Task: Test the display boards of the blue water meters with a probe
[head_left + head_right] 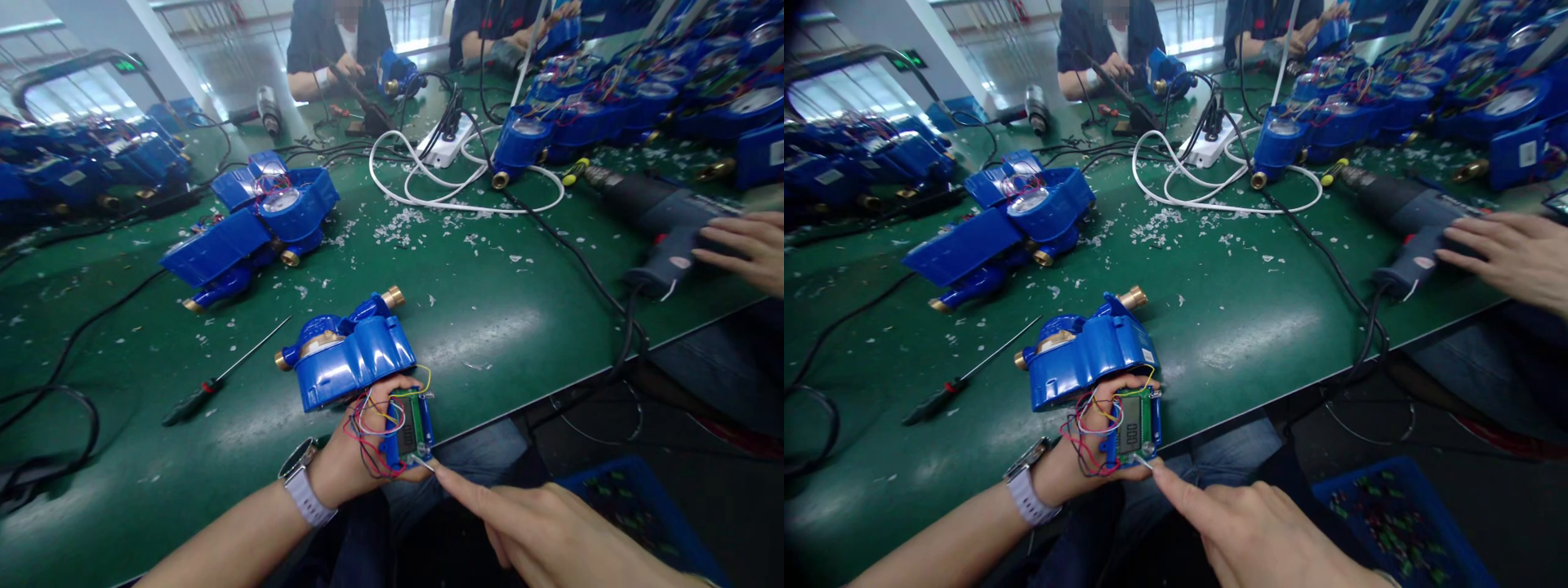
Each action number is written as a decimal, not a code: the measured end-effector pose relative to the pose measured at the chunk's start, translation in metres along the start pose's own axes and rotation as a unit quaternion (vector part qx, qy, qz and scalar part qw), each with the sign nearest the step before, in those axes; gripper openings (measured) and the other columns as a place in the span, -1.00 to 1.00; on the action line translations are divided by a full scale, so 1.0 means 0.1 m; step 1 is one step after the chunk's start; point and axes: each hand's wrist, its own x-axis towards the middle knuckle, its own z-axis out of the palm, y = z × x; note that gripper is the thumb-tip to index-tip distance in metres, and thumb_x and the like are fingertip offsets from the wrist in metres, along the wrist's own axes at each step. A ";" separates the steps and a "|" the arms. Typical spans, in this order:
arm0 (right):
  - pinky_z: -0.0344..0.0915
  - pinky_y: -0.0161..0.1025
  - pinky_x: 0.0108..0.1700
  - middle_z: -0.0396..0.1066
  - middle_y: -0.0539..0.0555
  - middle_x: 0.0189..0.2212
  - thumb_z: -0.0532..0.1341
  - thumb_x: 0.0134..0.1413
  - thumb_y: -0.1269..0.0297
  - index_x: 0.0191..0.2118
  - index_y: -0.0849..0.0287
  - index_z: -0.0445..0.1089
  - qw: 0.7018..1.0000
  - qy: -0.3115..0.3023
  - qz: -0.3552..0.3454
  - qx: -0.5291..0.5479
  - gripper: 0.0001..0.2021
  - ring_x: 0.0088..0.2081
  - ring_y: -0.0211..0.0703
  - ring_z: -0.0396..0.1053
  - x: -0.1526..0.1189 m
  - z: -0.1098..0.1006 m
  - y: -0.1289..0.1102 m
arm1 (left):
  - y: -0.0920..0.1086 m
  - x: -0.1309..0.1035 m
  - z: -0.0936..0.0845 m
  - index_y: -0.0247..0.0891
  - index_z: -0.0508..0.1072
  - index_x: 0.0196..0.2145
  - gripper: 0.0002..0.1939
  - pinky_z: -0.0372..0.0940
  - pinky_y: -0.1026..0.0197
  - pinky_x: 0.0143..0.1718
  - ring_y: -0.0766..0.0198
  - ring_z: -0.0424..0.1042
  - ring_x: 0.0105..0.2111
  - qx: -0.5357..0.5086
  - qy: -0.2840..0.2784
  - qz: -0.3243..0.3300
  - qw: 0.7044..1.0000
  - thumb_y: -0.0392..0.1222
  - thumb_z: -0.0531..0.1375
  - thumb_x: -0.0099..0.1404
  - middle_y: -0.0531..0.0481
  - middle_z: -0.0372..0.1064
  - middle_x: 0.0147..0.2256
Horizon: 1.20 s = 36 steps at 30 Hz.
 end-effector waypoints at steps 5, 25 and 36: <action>0.20 -0.38 -0.59 0.45 -0.10 -0.50 0.02 -0.29 0.67 0.22 0.28 0.18 0.996 0.004 -0.033 -0.082 -0.21 -0.60 -0.29 0.37 -0.01 -0.01 0.00 | 0.00 0.00 0.00 -0.12 0.13 0.11 -0.17 0.23 -0.12 0.09 -0.05 0.36 0.04 0.005 -0.010 0.000 1.000 -0.08 0.42 -0.07 -0.18 0.31 0.05; 0.01 -0.25 -0.66 0.39 0.01 -0.52 0.02 -0.17 0.64 0.24 0.32 0.15 0.979 0.077 -0.054 -0.180 -0.28 -0.68 -0.20 0.28 -0.02 0.21 0.06 | -0.06 -0.02 0.07 -0.12 0.25 0.09 -0.09 0.26 -0.08 0.07 -0.04 0.39 -0.01 0.004 0.014 -0.035 0.999 -0.18 0.48 -0.24 -0.11 0.35 0.02; 0.26 -0.41 -0.48 0.38 -0.04 -0.55 -0.13 0.22 0.54 0.29 0.20 0.06 0.968 -0.079 0.097 0.219 -0.47 -0.53 -0.26 0.37 0.14 0.13 -0.01 | -0.01 -0.01 0.01 -0.09 0.15 0.10 -0.10 0.26 -0.09 0.03 -0.05 0.39 -0.01 0.010 0.002 0.004 1.000 -0.18 0.46 -0.16 -0.14 0.33 0.03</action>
